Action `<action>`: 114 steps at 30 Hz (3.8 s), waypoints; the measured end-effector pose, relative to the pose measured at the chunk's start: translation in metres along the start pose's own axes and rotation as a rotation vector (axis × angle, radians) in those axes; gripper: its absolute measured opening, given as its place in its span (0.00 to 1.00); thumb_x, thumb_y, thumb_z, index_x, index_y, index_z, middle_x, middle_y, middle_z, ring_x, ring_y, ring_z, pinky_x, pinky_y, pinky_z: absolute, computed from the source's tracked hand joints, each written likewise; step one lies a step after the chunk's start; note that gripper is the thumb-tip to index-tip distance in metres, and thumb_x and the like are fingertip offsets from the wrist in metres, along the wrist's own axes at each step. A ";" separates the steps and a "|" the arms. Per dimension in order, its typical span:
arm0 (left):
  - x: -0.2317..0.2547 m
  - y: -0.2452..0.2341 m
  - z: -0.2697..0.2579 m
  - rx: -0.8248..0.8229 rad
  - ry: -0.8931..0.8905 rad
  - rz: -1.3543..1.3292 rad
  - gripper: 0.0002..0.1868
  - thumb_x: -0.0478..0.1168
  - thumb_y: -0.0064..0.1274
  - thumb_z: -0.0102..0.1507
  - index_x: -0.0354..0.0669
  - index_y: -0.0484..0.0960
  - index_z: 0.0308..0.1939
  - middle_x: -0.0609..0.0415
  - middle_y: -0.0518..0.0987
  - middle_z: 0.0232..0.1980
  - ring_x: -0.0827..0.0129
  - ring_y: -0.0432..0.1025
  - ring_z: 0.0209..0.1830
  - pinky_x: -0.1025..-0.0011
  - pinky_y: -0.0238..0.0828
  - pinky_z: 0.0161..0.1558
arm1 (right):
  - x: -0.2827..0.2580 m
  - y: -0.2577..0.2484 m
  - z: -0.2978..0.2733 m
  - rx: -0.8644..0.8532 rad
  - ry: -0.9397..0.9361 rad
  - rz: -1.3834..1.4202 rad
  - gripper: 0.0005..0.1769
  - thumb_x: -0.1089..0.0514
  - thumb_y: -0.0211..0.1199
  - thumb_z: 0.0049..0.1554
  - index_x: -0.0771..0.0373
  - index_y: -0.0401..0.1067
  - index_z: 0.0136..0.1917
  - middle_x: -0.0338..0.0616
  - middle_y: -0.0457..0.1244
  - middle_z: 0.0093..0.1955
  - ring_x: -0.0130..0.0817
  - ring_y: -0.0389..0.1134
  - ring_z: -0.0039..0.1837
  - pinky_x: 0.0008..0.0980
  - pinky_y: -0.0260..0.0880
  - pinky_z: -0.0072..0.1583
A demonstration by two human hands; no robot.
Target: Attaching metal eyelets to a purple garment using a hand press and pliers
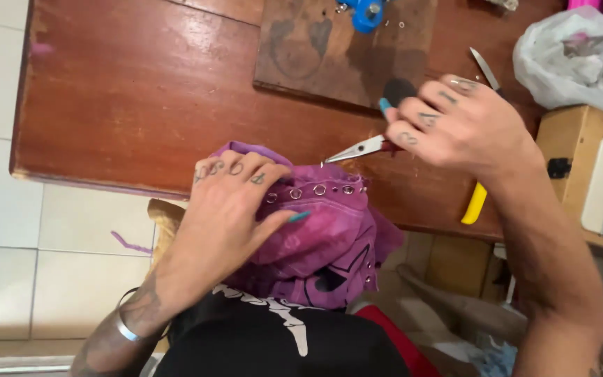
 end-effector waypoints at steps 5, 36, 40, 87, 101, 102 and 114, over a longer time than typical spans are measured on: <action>-0.006 0.010 -0.001 0.028 -0.041 0.074 0.20 0.55 0.53 0.50 0.53 0.72 0.42 0.59 0.70 0.38 0.62 0.63 0.37 0.64 0.54 0.38 | -0.012 0.021 0.022 0.043 -0.215 0.059 0.16 0.63 0.56 0.57 0.50 0.57 0.30 0.30 0.55 0.31 0.25 0.54 0.33 0.20 0.54 0.37; -0.005 0.012 0.014 -0.017 0.076 -0.461 0.08 0.46 0.59 0.48 0.49 0.81 0.27 0.67 0.75 0.24 0.73 0.61 0.27 0.71 0.50 0.38 | -0.010 0.057 0.002 -0.209 -0.107 0.601 0.10 0.54 0.55 0.54 0.56 0.59 0.34 0.35 0.58 0.35 0.31 0.60 0.38 0.30 0.59 0.35; -0.011 0.013 0.016 -0.069 -0.026 -0.571 0.05 0.41 0.60 0.48 0.47 0.81 0.20 0.64 0.76 0.22 0.77 0.64 0.24 0.72 0.58 0.43 | 0.030 0.055 -0.021 -0.154 0.344 0.538 0.08 0.67 0.61 0.46 0.66 0.63 0.31 0.41 0.62 0.34 0.31 0.63 0.38 0.30 0.65 0.43; -0.070 0.064 0.014 -0.100 -0.343 -1.573 0.05 0.34 0.58 0.48 0.40 0.80 0.26 0.59 0.76 0.28 0.81 0.67 0.30 0.85 0.61 0.37 | 0.037 0.168 0.187 -0.057 0.372 0.056 0.10 0.52 0.45 0.57 0.58 0.63 0.44 0.40 0.58 0.39 0.37 0.61 0.42 0.33 0.62 0.38; -0.067 0.061 0.014 -0.127 -0.346 -1.584 0.04 0.36 0.59 0.48 0.41 0.80 0.25 0.61 0.75 0.26 0.83 0.64 0.27 0.87 0.57 0.33 | 0.026 0.163 0.189 -0.019 0.203 0.121 0.07 0.59 0.45 0.55 0.61 0.62 0.37 0.41 0.56 0.36 0.36 0.58 0.41 0.31 0.61 0.36; -0.068 0.059 0.014 -0.100 -0.318 -1.522 0.04 0.36 0.58 0.49 0.41 0.80 0.26 0.62 0.75 0.28 0.83 0.65 0.29 0.86 0.58 0.36 | 0.026 0.149 0.180 -0.007 0.195 0.235 0.09 0.58 0.45 0.57 0.63 0.62 0.39 0.43 0.56 0.39 0.39 0.56 0.42 0.33 0.62 0.40; -0.024 0.009 0.009 0.022 -0.245 -0.750 0.05 0.40 0.55 0.48 0.47 0.81 0.27 0.64 0.75 0.27 0.78 0.68 0.27 0.78 0.59 0.31 | -0.063 0.007 0.026 -0.087 0.159 0.507 0.14 0.54 0.45 0.56 0.59 0.62 0.32 0.37 0.52 0.31 0.31 0.53 0.34 0.27 0.57 0.37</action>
Point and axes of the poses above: each hand's wrist, its own z-axis towards the middle knuckle, its own y-axis out of the palm, x = y × z, the point moved 9 cm from there along z, towards the middle knuckle
